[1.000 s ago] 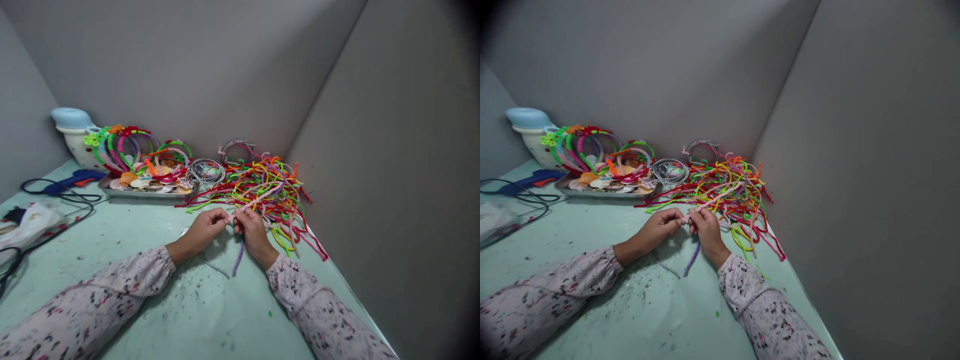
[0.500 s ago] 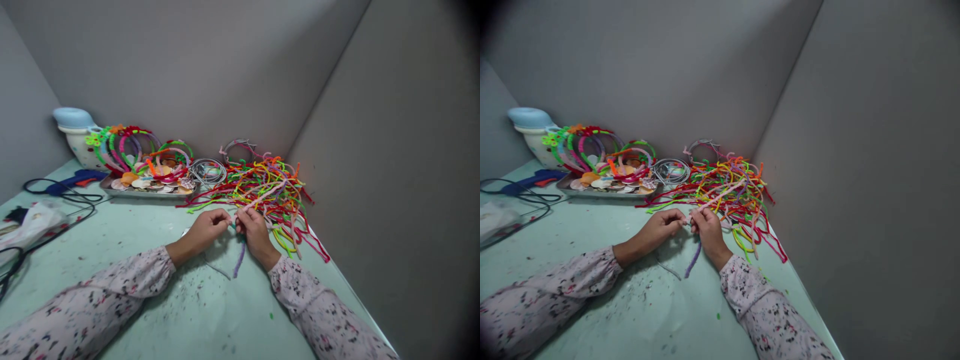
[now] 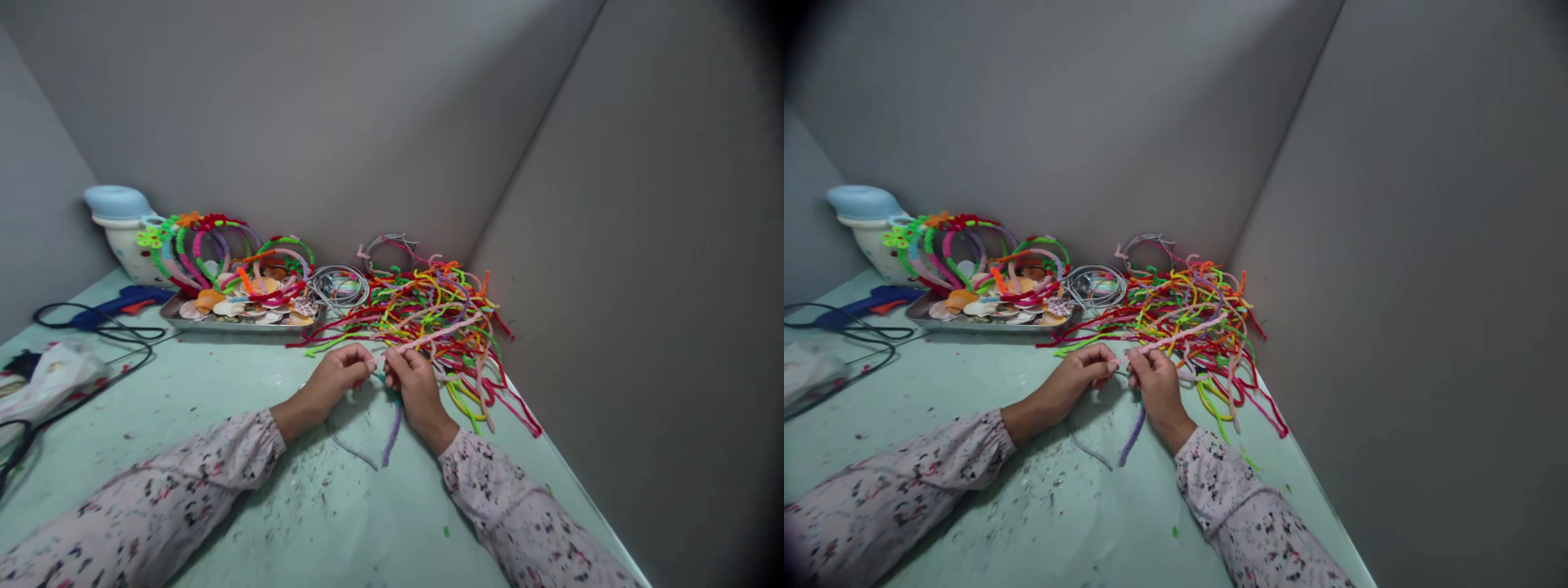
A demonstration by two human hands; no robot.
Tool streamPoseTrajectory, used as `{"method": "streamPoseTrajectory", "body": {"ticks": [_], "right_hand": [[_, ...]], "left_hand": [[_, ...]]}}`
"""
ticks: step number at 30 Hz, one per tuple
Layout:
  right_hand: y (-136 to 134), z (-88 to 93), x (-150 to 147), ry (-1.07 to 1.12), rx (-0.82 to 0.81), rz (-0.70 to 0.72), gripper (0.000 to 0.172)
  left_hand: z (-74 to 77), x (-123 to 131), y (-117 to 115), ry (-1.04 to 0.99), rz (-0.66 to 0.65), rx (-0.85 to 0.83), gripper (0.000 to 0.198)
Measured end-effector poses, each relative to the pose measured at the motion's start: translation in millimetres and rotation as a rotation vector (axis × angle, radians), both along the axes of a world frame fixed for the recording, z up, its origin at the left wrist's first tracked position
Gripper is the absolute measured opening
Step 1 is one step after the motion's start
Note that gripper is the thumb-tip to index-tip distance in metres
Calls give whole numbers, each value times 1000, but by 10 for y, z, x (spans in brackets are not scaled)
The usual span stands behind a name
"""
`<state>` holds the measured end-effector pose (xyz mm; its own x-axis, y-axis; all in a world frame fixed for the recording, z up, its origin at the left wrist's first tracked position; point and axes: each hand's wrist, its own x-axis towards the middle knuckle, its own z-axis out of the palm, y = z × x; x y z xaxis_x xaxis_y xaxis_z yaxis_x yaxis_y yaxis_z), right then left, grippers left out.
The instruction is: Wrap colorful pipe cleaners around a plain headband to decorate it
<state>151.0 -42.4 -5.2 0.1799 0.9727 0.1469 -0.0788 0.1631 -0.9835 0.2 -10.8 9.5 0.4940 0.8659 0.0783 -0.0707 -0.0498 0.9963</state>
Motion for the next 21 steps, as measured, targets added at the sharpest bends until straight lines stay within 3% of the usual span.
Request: {"method": "streamPoseTrajectory", "body": {"ticks": [4, 9, 17, 19, 21], "right_hand": [[-13, 55, -23, 18, -30, -5, 28], [-35, 94, -35, 5, -37, 12, 29], [-48, 73, -46, 12, -37, -19, 27], [-36, 59, -32, 19, -36, -51, 28], [-7, 37, -1, 52, -45, -89, 29]], "left_hand": [[16, 11, -9, 97, 26, 49, 14], [55, -6, -35, 319, 68, 266, 7], [367, -31, 50, 869, 7, 997, 6], [412, 0, 106, 910, -22, 1046, 11], [406, 41, 180, 855, -37, 990, 13]]}}
